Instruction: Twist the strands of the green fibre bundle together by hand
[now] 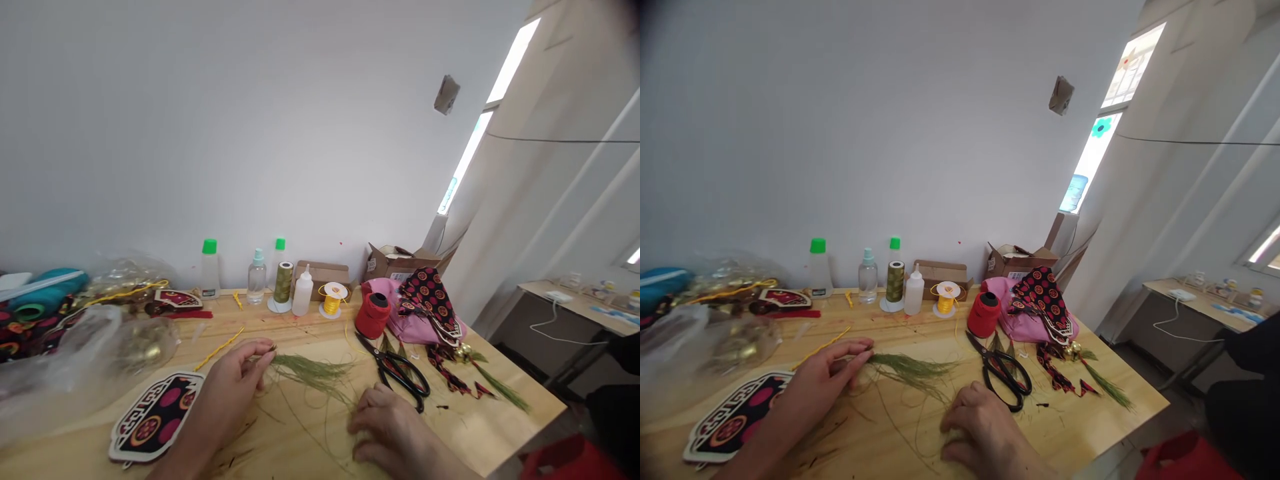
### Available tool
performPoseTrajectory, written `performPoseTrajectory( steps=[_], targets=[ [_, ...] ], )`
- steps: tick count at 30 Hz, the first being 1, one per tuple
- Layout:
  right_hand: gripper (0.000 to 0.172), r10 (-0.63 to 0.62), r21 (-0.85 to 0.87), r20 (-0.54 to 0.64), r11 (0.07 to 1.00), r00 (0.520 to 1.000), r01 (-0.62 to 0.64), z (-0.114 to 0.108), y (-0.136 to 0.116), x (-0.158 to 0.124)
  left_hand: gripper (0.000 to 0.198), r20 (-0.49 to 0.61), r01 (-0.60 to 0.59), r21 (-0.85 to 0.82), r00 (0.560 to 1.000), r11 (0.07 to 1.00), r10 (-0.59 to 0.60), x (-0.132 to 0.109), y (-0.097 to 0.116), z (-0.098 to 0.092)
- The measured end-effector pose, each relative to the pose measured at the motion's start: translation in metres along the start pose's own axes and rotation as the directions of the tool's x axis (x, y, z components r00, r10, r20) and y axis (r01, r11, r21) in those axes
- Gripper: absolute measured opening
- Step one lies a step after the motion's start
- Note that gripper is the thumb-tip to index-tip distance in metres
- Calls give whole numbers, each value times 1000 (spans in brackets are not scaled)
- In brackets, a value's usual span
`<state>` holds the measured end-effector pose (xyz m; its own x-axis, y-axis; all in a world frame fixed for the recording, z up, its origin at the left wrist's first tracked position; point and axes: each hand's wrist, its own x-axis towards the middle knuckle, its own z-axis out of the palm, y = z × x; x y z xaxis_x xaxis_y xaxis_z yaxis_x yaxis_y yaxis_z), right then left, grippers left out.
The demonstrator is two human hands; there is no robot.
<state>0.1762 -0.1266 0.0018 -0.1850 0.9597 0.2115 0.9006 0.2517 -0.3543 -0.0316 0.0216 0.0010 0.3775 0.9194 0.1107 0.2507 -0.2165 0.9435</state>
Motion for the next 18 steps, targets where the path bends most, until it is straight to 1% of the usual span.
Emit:
performPoseTrajectory(
  steps=[2,4,7,8,9,11,13,15,17,18],
  targets=[
    [9,-13,-23,8,1000,1000,13,6,0,6,26,7,-18,-12,1000,1000,18,-2,0,3],
    [13,-28,-59,24,998,999,29,8,-1,10,25,22,-22,-3,1000,1000,22,-4,-1,5],
    [16,-32,-98,25,995,999,34,6,-1,10,25,16,-32,-20,999,999,32,-7,-2,5],
    [17,-4,-83,-5,997,1000,3,4,-1,9,24,5,-41,-34,999,999,42,-7,-2,4],
    [17,49,-46,-50,998,998,-51,1,0,7,24,-5,-51,-49,999,997,51,-7,-2,4],
    [17,182,94,-133,981,974,-170,-5,2,4,24,-24,-54,-81,998,995,52,-8,1,3],
    [17,267,251,-141,941,953,-226,-12,2,3,25,-16,-26,-134,1000,991,24,-9,5,3],
    [18,257,364,-84,907,963,-210,-18,-2,6,23,47,21,-209,999,978,-11,-11,12,4],
    [17,216,405,-26,895,976,-187,-24,-10,14,21,167,95,-290,985,952,-47,-15,18,6],
    [15,199,395,-9,901,980,-179,-26,-16,20,21,240,137,-322,969,937,-60,-17,21,8]
  ],
)
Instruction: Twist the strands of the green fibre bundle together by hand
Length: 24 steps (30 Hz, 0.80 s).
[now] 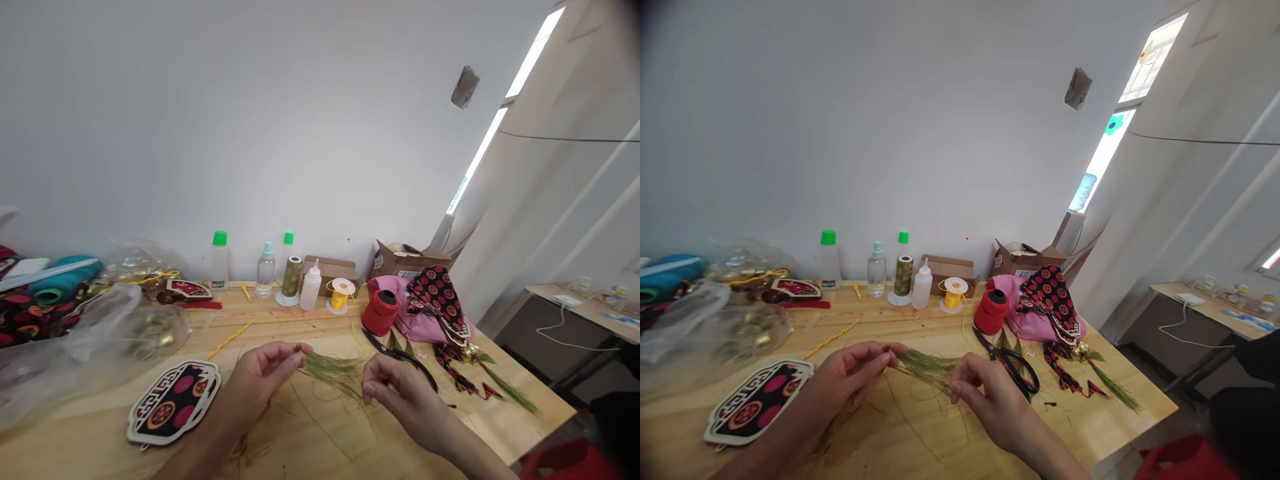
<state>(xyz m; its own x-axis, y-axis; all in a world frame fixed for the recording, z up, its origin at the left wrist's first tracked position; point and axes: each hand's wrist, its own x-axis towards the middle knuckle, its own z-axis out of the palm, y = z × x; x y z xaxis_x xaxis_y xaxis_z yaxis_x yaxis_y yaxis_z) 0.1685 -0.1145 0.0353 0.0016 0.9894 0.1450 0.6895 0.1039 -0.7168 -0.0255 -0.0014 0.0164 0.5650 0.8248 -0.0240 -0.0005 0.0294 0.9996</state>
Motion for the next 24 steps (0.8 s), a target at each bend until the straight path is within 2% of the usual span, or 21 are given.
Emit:
performPoseTrajectory(
  steps=[2,5,9,12,14,16,18,20,22,24],
  targets=[
    [12,-28,-72,28,997,999,30,4,-14,11,20,146,59,-73,988,996,-47,-4,0,6],
    [8,-106,-208,42,972,993,113,13,-31,30,17,281,49,-161,960,986,-2,-5,-4,10],
    [9,-185,-258,22,949,983,184,24,-35,50,19,232,107,-115,970,988,-78,-1,-14,9],
    [7,-156,-115,-75,983,985,146,26,-25,61,20,169,125,-168,981,978,-96,1,-18,6],
    [8,-82,71,-181,993,980,96,27,-16,66,21,136,129,-254,986,959,-97,2,-18,4],
    [14,15,276,-245,959,969,55,28,-7,70,20,107,129,-315,989,940,-99,3,-16,3],
    [21,82,422,-216,906,973,17,32,-1,70,20,75,119,-342,992,932,-100,4,-15,3],
    [24,90,501,-141,865,986,-8,37,1,68,20,57,110,-348,994,931,-96,4,-15,3],
    [21,66,569,-83,822,994,-7,41,0,65,20,60,99,-346,995,933,-83,5,-16,3],
    [16,60,634,-76,773,995,2,42,-4,65,20,72,87,-342,995,936,-66,6,-19,3]
  ],
)
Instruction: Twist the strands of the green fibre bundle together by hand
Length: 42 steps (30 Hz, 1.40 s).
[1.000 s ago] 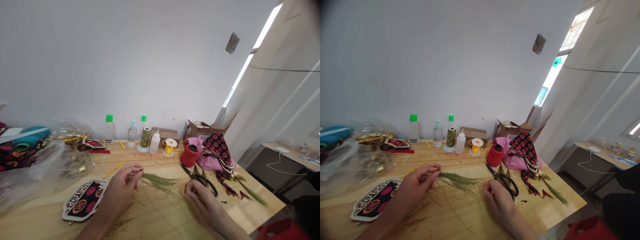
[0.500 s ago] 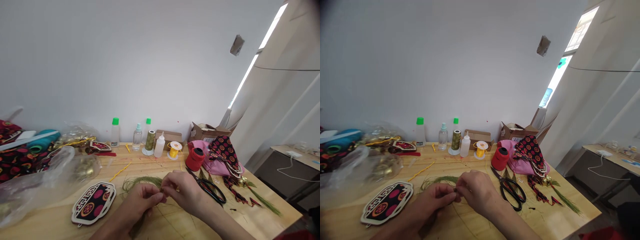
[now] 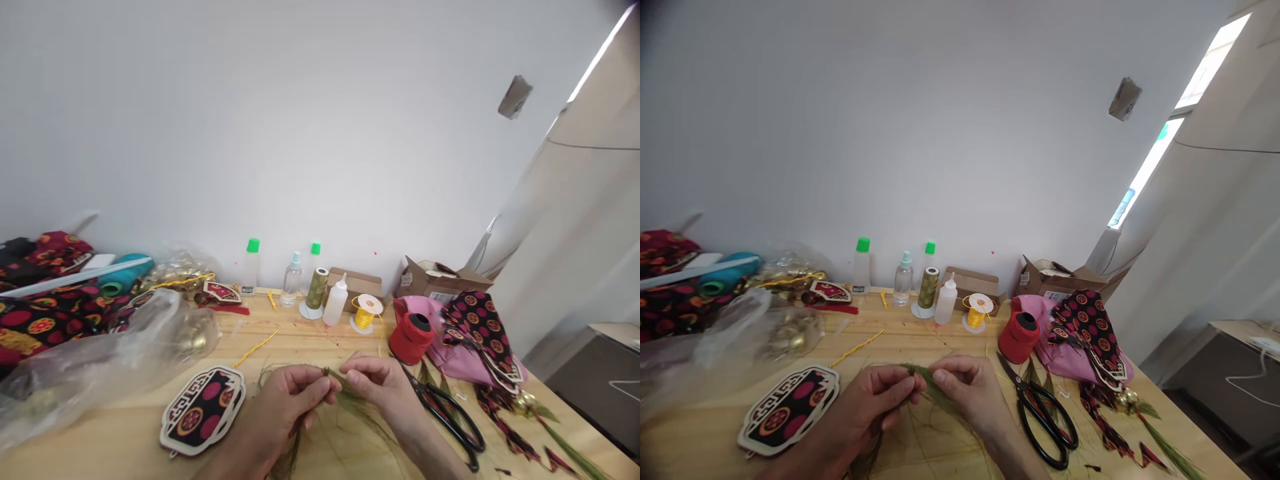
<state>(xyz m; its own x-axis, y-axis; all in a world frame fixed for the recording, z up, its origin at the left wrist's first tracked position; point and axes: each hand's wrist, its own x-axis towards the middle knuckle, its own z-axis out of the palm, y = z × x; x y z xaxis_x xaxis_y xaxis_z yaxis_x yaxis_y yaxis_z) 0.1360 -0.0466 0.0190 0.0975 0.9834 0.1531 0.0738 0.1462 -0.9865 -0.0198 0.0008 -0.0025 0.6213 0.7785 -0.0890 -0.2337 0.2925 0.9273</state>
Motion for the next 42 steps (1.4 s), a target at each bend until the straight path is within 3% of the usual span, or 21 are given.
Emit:
performPoseTrajectory(
  steps=[2,7,16,22,27,37,42],
  targets=[
    [15,-3,35,-7,999,1000,3,0,-5,3,19,9,-12,3,1000,1000,12,0,-2,-1],
    [12,-93,-79,81,992,992,100,-7,-15,16,20,-7,11,8,1000,1000,-11,1,0,-2],
    [11,-152,-140,41,978,987,157,-17,-1,13,20,-80,57,-53,995,997,-61,1,3,3],
    [9,-184,-284,231,926,955,248,-7,-10,8,17,-120,7,-185,992,983,-30,5,5,-4],
    [9,-216,-310,128,918,968,246,7,-7,9,14,50,112,-293,994,949,-102,-2,7,6],
    [8,-370,-471,93,801,924,369,11,4,9,18,18,201,-247,979,948,-203,-7,6,5],
    [8,-415,-499,94,767,905,404,12,2,7,17,22,179,-225,984,958,-178,-6,8,6]
  ],
)
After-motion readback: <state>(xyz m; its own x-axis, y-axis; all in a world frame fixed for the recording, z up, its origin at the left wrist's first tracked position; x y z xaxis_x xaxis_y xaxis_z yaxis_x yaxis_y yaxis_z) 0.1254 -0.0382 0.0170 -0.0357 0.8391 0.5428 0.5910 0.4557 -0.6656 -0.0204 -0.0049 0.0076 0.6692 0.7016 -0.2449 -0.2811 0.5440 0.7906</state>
